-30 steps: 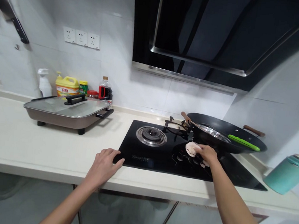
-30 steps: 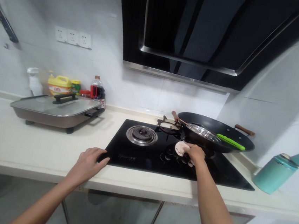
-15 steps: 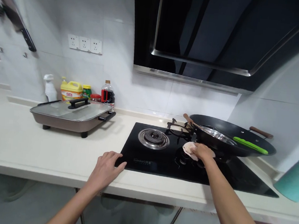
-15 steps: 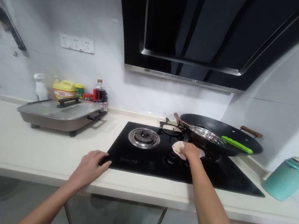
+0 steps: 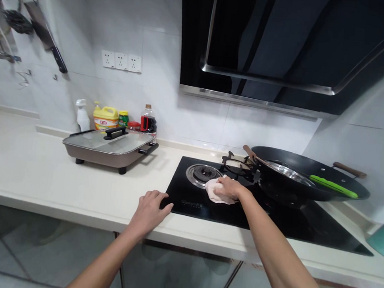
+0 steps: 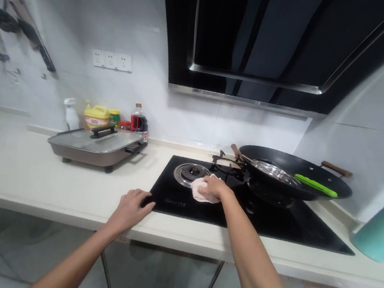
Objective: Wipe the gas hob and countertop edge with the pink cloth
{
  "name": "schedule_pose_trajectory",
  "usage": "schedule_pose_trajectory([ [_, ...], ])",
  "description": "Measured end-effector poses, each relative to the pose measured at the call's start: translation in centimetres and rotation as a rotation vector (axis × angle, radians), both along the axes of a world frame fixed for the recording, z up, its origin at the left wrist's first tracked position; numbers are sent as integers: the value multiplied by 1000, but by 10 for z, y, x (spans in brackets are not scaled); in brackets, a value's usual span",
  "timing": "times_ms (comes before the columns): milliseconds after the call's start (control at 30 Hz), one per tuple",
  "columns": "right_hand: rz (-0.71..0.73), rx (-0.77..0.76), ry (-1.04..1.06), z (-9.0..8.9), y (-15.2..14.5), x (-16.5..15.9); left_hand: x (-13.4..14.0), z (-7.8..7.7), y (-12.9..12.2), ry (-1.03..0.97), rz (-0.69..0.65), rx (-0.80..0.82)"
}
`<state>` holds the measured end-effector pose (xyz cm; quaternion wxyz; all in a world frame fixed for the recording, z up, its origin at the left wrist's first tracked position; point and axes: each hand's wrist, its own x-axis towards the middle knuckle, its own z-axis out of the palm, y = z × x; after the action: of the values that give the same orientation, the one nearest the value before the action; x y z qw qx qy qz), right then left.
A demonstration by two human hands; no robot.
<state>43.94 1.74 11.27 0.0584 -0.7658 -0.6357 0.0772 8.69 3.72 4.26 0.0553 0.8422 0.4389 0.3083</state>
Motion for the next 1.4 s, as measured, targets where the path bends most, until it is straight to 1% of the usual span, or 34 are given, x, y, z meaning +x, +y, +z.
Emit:
schedule_pose_trajectory([
  [133,-22,36,-21,-2,-17,-23,0,4,-3,19,0,-31],
  [233,-18,117,-47,-10,-29,-61,1,6,-3,24,10,-26],
  [300,19,162,-55,-15,-37,-95,0,5,-2,26,8,-20],
  [400,123,230,-42,-24,-48,-142,-1,5,0,13,-3,-41],
  [467,169,305,-33,-29,-53,-160,-1,5,2,-3,-6,-57],
  [500,170,344,-39,-31,-54,-162,-2,5,2,-5,-8,-59],
  [567,91,380,-73,-32,-57,-153,-2,6,2,4,-5,-59],
  [700,-175,328,-116,-30,-64,-101,-1,5,2,26,10,-61],
  [767,-229,311,-130,-29,-70,-80,-1,3,3,28,12,-51],
  [867,-227,305,-163,-33,-84,-70,-1,0,5,22,18,-21],
  [967,-221,312,-185,-40,-99,-76,-2,-1,6,13,18,-9],
  [1133,-257,359,-249,-51,-119,-85,-2,0,3,16,3,1],
  [1200,-268,374,-270,-51,-119,-87,-2,1,2,26,3,4],
  [1267,-265,376,-254,-48,-112,-89,-2,1,2,42,-1,5],
  [1400,-193,366,-168,-43,-93,-90,-3,0,5,58,-8,-2],
])
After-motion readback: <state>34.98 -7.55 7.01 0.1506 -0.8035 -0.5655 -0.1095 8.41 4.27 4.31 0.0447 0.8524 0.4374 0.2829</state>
